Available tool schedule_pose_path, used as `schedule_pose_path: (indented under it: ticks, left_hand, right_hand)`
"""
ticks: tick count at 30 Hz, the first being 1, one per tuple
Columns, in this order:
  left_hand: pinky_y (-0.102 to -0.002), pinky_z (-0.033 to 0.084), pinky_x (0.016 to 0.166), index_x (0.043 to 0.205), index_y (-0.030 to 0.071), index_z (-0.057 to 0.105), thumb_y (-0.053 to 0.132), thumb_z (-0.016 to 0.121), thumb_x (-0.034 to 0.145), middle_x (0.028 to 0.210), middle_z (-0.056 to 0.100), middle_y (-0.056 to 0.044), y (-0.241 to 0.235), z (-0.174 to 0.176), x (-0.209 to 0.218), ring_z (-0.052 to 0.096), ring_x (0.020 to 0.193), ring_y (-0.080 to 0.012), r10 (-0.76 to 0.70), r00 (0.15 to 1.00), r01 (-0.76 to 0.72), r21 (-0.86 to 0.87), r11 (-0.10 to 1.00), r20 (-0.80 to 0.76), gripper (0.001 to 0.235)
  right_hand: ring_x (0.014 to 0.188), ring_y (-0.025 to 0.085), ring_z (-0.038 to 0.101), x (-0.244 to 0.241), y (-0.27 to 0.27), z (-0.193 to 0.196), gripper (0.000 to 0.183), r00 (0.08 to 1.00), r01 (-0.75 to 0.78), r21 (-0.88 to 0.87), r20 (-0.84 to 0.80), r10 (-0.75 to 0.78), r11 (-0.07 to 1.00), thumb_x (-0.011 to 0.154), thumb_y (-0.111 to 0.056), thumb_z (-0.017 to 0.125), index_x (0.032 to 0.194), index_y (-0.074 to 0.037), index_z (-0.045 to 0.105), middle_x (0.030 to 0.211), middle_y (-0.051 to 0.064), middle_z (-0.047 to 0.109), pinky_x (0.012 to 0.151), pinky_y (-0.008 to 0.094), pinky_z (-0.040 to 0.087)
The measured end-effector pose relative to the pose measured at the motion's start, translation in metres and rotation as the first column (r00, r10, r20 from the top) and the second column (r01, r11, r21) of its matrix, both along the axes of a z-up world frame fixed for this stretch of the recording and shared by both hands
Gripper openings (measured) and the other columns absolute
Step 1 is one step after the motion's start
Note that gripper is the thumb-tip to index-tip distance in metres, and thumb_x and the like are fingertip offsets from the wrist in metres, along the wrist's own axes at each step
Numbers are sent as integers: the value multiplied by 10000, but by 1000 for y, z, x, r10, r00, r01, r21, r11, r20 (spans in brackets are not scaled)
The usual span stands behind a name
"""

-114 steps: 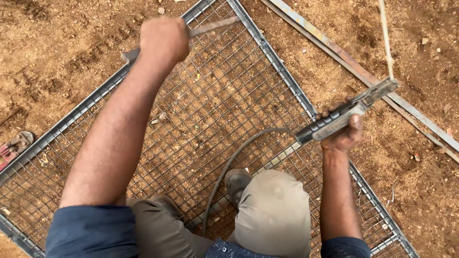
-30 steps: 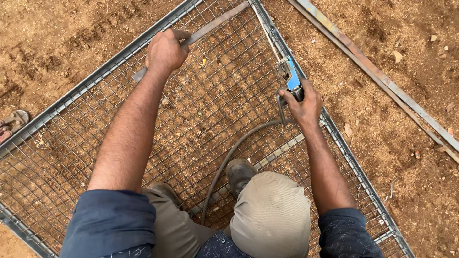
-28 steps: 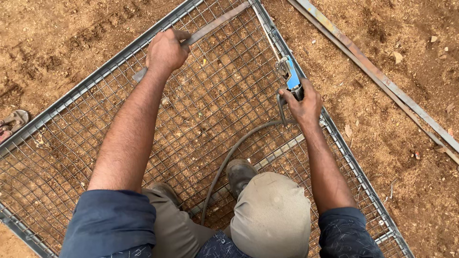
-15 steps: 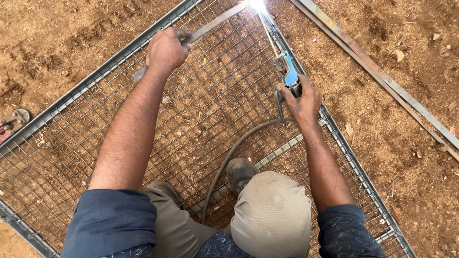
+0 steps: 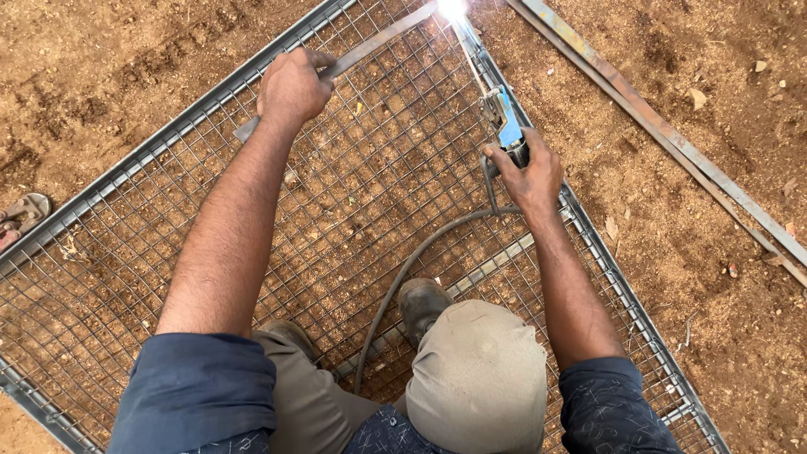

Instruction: The person welds a metal rod onto a wire mesh frame using a welding torch and then uses the torch handle to tap the joint. The person holds the rod in place while applying the torch to create a weld.

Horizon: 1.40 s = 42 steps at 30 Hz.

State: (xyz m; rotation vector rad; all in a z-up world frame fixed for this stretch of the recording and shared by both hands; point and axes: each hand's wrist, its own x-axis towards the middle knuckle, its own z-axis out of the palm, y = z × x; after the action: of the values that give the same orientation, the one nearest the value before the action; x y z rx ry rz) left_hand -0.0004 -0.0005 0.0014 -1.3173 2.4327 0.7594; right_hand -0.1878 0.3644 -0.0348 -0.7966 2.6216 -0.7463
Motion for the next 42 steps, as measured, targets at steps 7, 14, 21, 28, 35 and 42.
schedule_pose_path:
  ticks: [7,14,21,28,35,42]
  left_hand:
    - [-373,589,850,1281,374,692,328,775,902,1238,703,53,1,5,0,650,943,-85,16,1000,-15,27,1000,-6,390]
    - [-412,543,914,1279,385,697,347,780,898,1202,715,41,0,-2,0,627,1001,-106,-6,1000,6,-19,1000,-10,392]
    - [-358,615,747,1321,363,670,331,751,939,1152,728,24,-3,-2,0,653,833,-95,26,1000,-26,40,999,8,391]
    - [-356,576,766,1212,359,749,298,777,913,1112,764,52,0,-9,0,628,845,-77,-51,988,40,-76,996,-148,306]
    - [-367,590,812,1259,379,714,285,759,922,1177,733,60,1,2,-3,656,895,-77,29,997,-28,24,999,-66,353]
    - [-383,580,823,1241,370,727,302,778,903,1164,729,32,1,-3,-3,626,919,-86,0,998,-1,-24,1000,-62,349]
  right_hand:
    - [642,82,590,-2,-1,2,530,1000,-9,-44,23,10,999,935,-551,785,1165,-84,685,769,-52,594,588,346,561]
    - [617,88,568,-1,-3,8,552,999,-2,-44,34,3,999,912,-534,806,1188,-76,670,745,-36,570,549,344,553]
    - [630,110,584,1,-9,16,524,999,11,-8,35,-11,1000,922,-488,822,1186,-62,669,746,-32,572,544,342,551]
    - [893,181,790,-1,-5,40,531,904,276,-468,424,-61,840,873,-383,807,1220,-33,612,1009,51,735,795,353,704]
    - [1151,255,690,-36,35,62,814,885,217,-749,421,197,626,786,-281,939,1431,-55,496,1222,88,659,1133,432,606]
    - [1150,253,680,-47,44,50,654,664,629,-777,530,527,-12,861,-110,879,1392,-58,500,1267,122,669,1040,479,583]
